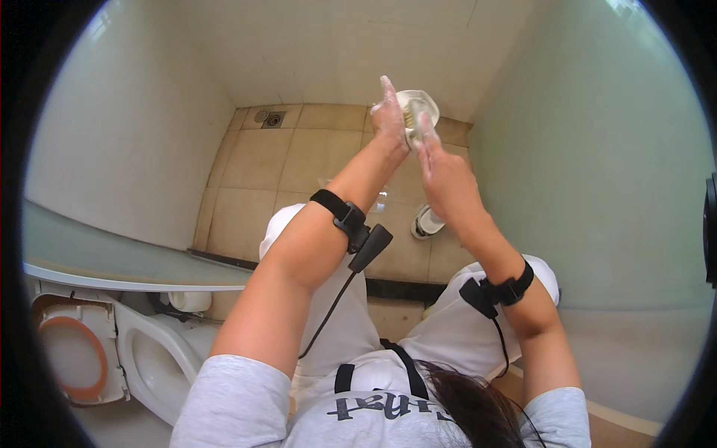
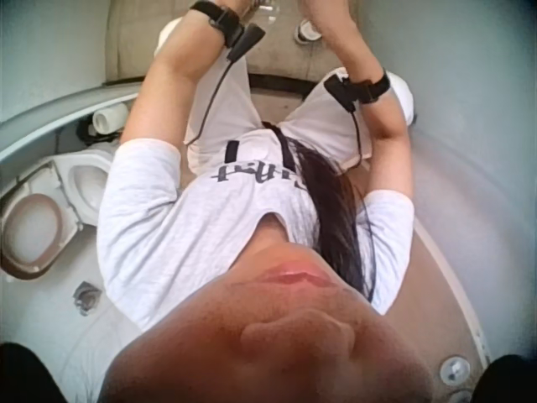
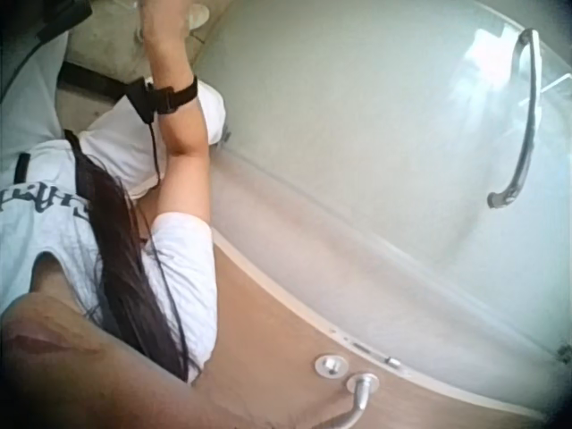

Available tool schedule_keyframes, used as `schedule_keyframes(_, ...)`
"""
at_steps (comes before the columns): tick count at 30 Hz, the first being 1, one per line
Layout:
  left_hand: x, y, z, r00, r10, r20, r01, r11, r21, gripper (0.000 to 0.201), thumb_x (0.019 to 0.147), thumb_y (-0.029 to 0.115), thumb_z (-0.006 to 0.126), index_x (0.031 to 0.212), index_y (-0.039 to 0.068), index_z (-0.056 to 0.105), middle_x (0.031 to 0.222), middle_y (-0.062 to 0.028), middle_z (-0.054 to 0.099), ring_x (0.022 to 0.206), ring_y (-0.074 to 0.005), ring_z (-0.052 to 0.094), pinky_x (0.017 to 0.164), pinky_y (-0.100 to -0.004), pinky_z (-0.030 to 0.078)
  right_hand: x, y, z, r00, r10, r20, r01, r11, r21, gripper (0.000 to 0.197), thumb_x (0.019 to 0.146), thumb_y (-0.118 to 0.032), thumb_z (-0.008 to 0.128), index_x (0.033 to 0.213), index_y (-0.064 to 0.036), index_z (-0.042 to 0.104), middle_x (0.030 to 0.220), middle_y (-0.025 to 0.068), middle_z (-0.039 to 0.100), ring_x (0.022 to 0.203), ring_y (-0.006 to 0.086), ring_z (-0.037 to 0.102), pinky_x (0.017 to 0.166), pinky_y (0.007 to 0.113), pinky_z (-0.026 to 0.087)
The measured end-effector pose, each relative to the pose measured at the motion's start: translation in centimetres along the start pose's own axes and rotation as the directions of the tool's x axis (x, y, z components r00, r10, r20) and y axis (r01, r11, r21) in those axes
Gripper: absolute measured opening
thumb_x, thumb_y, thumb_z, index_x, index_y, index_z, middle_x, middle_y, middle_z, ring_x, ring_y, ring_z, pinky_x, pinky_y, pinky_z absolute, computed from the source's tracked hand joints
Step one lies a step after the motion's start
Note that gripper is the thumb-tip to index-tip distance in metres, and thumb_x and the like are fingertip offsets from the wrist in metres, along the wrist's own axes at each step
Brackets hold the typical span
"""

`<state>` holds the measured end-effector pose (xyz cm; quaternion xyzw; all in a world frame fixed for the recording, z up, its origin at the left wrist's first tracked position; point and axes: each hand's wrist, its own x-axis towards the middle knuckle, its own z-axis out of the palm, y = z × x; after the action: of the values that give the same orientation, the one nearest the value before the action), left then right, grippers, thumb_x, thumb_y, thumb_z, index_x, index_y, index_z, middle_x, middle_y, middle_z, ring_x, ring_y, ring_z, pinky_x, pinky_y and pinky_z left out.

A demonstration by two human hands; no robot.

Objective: Cleaning a white shoe and its insole using a brush and soap in a bathroom environment.

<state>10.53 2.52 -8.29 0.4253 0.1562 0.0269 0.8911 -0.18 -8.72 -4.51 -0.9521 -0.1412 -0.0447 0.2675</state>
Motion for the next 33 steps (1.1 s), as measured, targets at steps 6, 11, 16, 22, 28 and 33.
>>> schedule_keyframes(6, -0.1, -0.4, 0.4, 0.991, 0.120, 0.057, -0.123, 0.991, 0.058, 0.070, 0.090, 0.065, 0.042, 0.101, -0.002, 0.059, 0.088, -0.0096, 0.065, 0.075, -0.0198, 0.064, 0.067, -0.0340, 0.055, -1.9, -1.6, -0.9, 0.998, 0.039, 0.043, -0.037, 0.999, -0.029, 0.051, 0.099, -0.031, 0.038, 0.147, -0.0200, 0.026, 0.077, 0.0263, 0.063, 0.072, 0.0451, 0.060, 0.069, 0.052, 0.047)
schedule_keyframes(11, -1.2, -0.2, 1.7, 0.980, -0.002, 0.200, 0.025, 0.994, -0.109, 0.069, 0.090, 0.065, 0.040, 0.108, 0.001, 0.056, 0.091, -0.0079, 0.063, 0.080, -0.0190, 0.062, 0.071, -0.0343, 0.055, 1.4, 0.2, -1.0, 0.992, 0.030, -0.123, -0.039, 0.997, -0.073, 0.050, 0.099, -0.032, 0.037, 0.146, -0.0171, 0.029, 0.076, 0.0254, 0.063, 0.072, 0.0435, 0.062, 0.066, 0.053, 0.048)
schedule_keyframes(16, -1.3, -0.4, 1.6, 0.933, -0.040, 0.359, 0.133, 0.963, -0.237, 0.064, 0.091, 0.065, 0.038, 0.112, 0.007, 0.055, 0.099, -0.0076, 0.061, 0.088, -0.0203, 0.060, 0.074, -0.0388, 0.054, 2.7, 0.8, -1.3, 0.973, -0.039, -0.228, 0.030, 0.999, -0.044, 0.052, 0.098, -0.033, 0.038, 0.145, -0.0141, 0.029, 0.072, 0.0233, 0.064, 0.069, 0.0423, 0.063, 0.062, 0.053, 0.049)
schedule_keyframes(22, 0.3, 1.2, -1.0, 0.983, -0.053, 0.177, 0.068, 0.995, -0.077, 0.065, 0.091, 0.065, 0.039, 0.104, 0.003, 0.056, 0.093, -0.0101, 0.062, 0.085, -0.0220, 0.062, 0.074, -0.0380, 0.055, -1.4, -3.0, -0.5, 0.997, -0.063, -0.054, 0.057, 0.994, -0.097, 0.054, 0.097, -0.032, 0.041, 0.146, -0.0148, 0.026, 0.066, 0.0217, 0.062, 0.064, 0.0423, 0.062, 0.059, 0.052, 0.050)
schedule_keyframes(28, -0.8, 0.6, 0.4, 0.933, -0.087, 0.350, 0.163, 0.968, -0.193, 0.049, 0.096, 0.050, 0.042, 0.108, 0.005, 0.056, 0.096, -0.0079, 0.063, 0.087, -0.0203, 0.062, 0.076, -0.0379, 0.055, 0.6, -1.4, -0.9, 0.988, -0.012, -0.153, 0.000, 0.997, -0.078, 0.053, 0.098, -0.034, 0.040, 0.148, -0.0237, 0.023, 0.069, 0.0245, 0.062, 0.068, 0.0446, 0.061, 0.064, 0.053, 0.049)
schedule_keyframes(33, -0.7, -0.9, 1.7, 0.867, -0.127, 0.482, 0.240, 0.954, -0.180, 0.038, 0.097, 0.041, 0.038, 0.111, 0.010, 0.055, 0.096, -0.0065, 0.062, 0.088, -0.0222, 0.062, 0.078, -0.0390, 0.054, 4.0, 1.6, -2.1, 0.951, -0.038, -0.306, 0.036, 0.999, -0.011, 0.052, 0.099, -0.036, 0.038, 0.147, -0.0237, 0.025, 0.074, 0.0250, 0.063, 0.072, 0.0442, 0.062, 0.068, 0.052, 0.049)
